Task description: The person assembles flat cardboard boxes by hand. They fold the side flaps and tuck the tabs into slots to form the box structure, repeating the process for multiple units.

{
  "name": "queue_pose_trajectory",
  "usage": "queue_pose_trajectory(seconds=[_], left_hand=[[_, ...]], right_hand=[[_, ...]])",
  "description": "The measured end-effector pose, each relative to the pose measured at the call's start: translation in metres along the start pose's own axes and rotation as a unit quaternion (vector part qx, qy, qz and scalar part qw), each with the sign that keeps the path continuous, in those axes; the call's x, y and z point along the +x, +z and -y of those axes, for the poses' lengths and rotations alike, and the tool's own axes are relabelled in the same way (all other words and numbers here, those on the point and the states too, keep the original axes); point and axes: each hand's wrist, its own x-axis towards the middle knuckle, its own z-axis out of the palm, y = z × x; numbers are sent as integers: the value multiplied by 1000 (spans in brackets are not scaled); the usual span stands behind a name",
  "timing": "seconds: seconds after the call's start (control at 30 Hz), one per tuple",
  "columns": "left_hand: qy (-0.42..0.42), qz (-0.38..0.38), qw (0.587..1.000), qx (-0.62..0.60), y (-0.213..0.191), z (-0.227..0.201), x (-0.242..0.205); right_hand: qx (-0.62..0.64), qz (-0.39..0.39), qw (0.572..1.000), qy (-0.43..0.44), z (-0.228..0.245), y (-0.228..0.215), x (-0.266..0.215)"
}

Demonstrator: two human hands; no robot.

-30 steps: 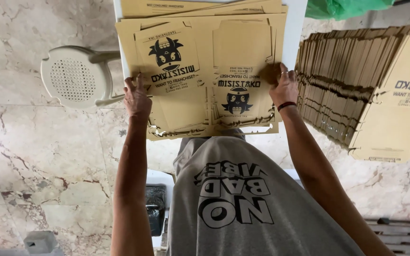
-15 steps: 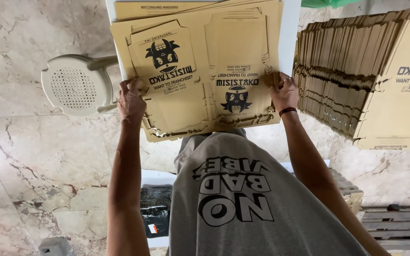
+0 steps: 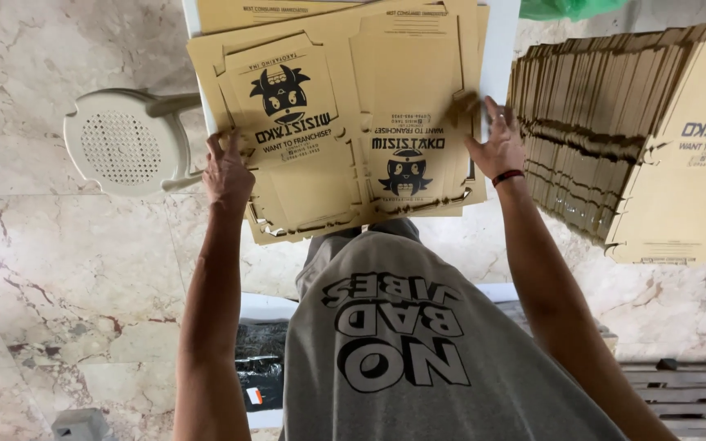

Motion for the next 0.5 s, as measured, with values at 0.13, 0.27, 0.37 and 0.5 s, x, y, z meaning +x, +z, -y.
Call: queue_pose_trajectory(seconds=[0.13, 0.27, 0.37, 0.5], left_hand=[[-28, 7, 1000, -8, 4, 0, 7], [-4, -28, 999, -20, 12, 7, 9], [-24, -29, 999, -20, 9, 0, 5], [-92, 20, 995, 20, 17, -1, 6]], right_hand=[[-107, 75, 987, -89, 9, 1, 48], [-164, 141, 969, -118, -4, 0, 77], [-130, 142, 973, -124, -6, -1, 79], [-46, 176, 982, 40, 35, -17, 66]])
